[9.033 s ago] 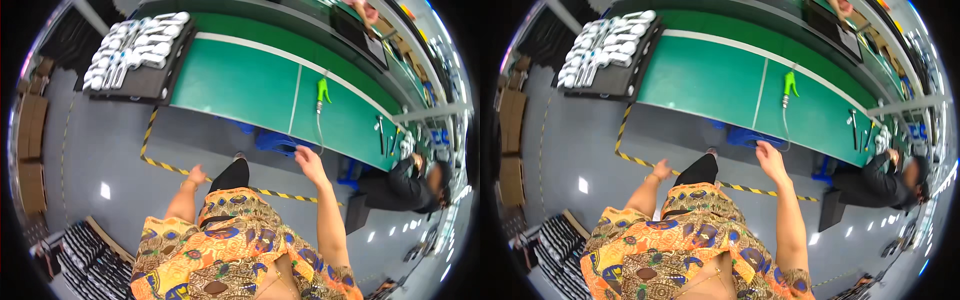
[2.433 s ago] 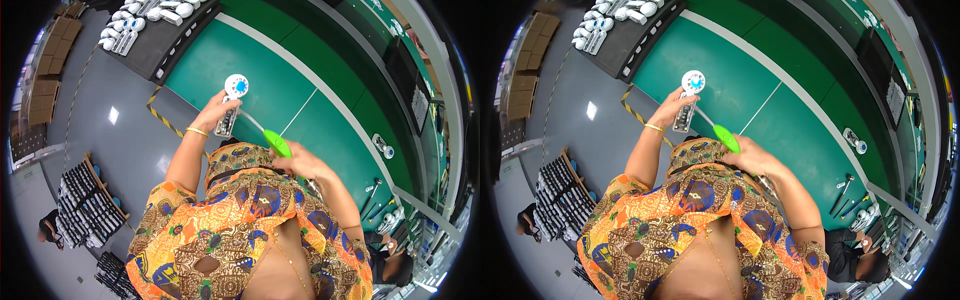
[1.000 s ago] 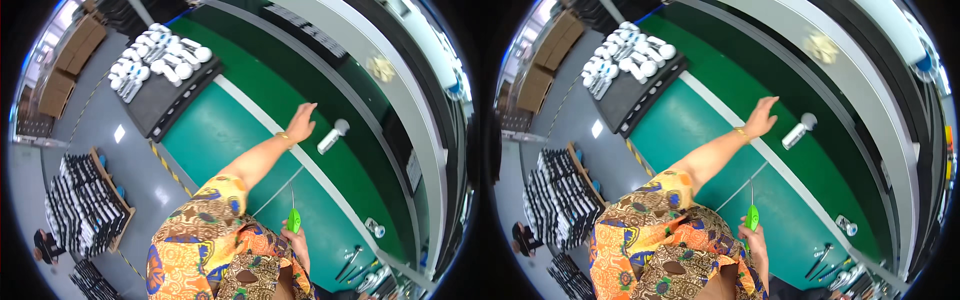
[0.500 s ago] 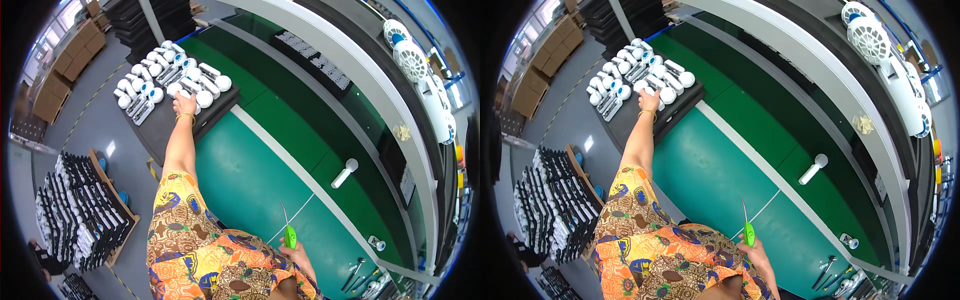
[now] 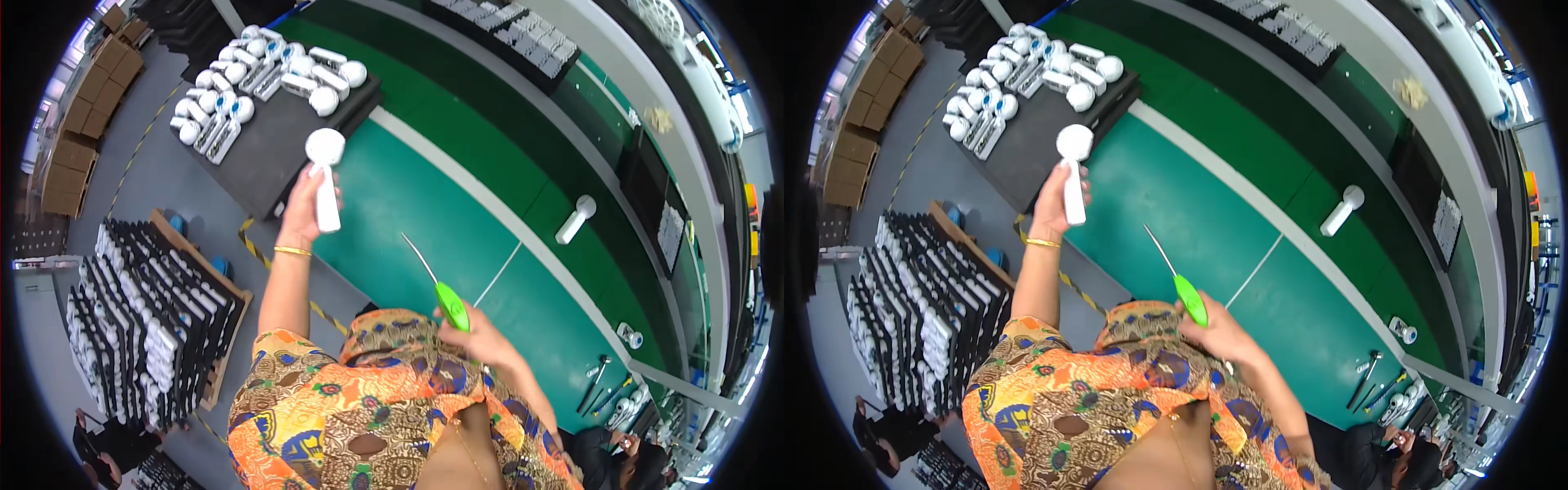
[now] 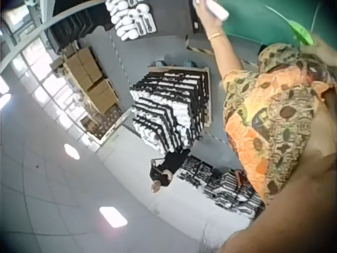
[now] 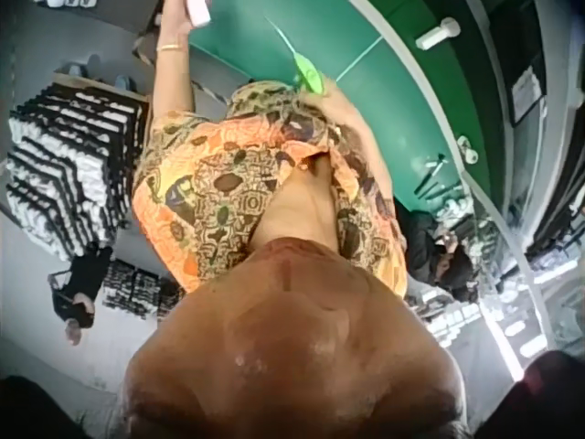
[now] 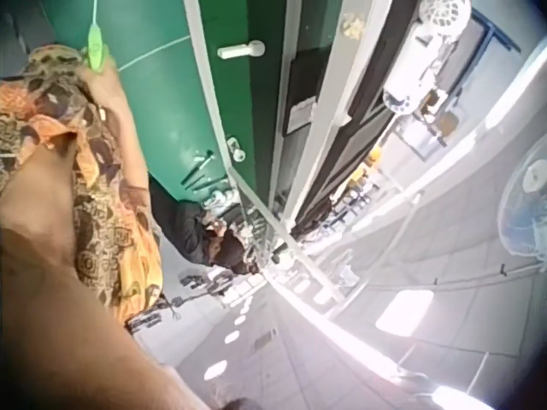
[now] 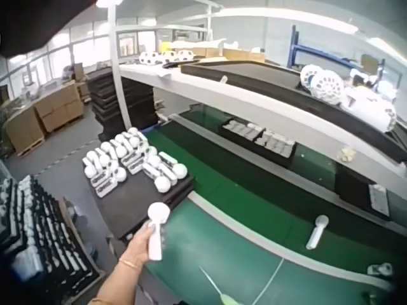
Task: Picking up components from a workstation, placing them onto trays, and using an air duster gun to clean them.
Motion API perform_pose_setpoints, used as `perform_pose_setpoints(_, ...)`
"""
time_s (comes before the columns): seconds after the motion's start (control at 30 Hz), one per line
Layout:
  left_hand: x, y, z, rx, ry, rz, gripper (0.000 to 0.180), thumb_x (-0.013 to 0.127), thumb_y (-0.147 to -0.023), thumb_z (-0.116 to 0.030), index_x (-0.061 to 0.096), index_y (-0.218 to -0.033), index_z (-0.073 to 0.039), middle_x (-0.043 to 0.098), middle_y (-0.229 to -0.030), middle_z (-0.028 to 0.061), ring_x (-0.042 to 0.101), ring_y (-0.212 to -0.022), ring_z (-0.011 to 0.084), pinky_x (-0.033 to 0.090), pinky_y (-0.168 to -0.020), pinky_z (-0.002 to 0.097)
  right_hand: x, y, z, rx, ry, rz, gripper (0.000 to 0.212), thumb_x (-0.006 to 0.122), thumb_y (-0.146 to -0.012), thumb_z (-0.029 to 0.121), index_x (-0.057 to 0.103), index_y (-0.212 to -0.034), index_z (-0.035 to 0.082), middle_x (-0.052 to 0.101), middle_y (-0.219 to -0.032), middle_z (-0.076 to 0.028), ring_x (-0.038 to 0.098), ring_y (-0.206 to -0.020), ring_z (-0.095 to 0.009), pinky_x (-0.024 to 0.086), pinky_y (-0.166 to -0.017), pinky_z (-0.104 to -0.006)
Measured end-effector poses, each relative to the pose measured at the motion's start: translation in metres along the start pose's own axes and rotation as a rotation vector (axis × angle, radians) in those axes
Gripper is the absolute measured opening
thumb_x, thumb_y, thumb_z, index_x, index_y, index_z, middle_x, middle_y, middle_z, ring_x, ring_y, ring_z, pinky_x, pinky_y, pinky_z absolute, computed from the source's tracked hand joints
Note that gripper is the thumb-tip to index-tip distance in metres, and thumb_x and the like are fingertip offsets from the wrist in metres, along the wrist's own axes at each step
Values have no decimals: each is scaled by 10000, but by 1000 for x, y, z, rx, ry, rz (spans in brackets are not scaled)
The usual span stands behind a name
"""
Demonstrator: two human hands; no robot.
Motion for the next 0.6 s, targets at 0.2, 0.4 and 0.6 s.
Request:
perform_pose_setpoints(0.2,47,68,55,-353,306,153,325,465,-954,-300,459,-1188,-75,560,-1000,98,544,-733,175,487,-551,286,-33,-3,58,116,-149,133,332,653,-766,126,528,-1057,30,533,-780,-8,504,-686,-94,425,-611,-261)
perform_pose_setpoints(0.4,67,88,65,-436,329,44,397,464,-951,-306,448,-1210,-5,564,-1056,138,558,-842,223,549,-628,360,-58,5,73,285,-117,165,295,640,-761,140,533,-1009,24,518,-779,-24,497,-685,-119,418,-611,-265)
perform_pose_setpoints(0.6,72,87,58,-475,297,-10,397,458,-953,-296,444,-1217,0,575,-1062,154,568,-841,223,539,-620,345,-57,-4,87,218,-19,225,316,641,-731,175,531,-983,19,520,-817,-55,504,-757,-159,421,-679,-290)
Point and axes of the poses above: each hand's wrist, its own y-axis away from the middle knuckle, its own x-axis out of the palm, z = x × y, the point moved 3 cm from there along -y, towards the middle knuckle
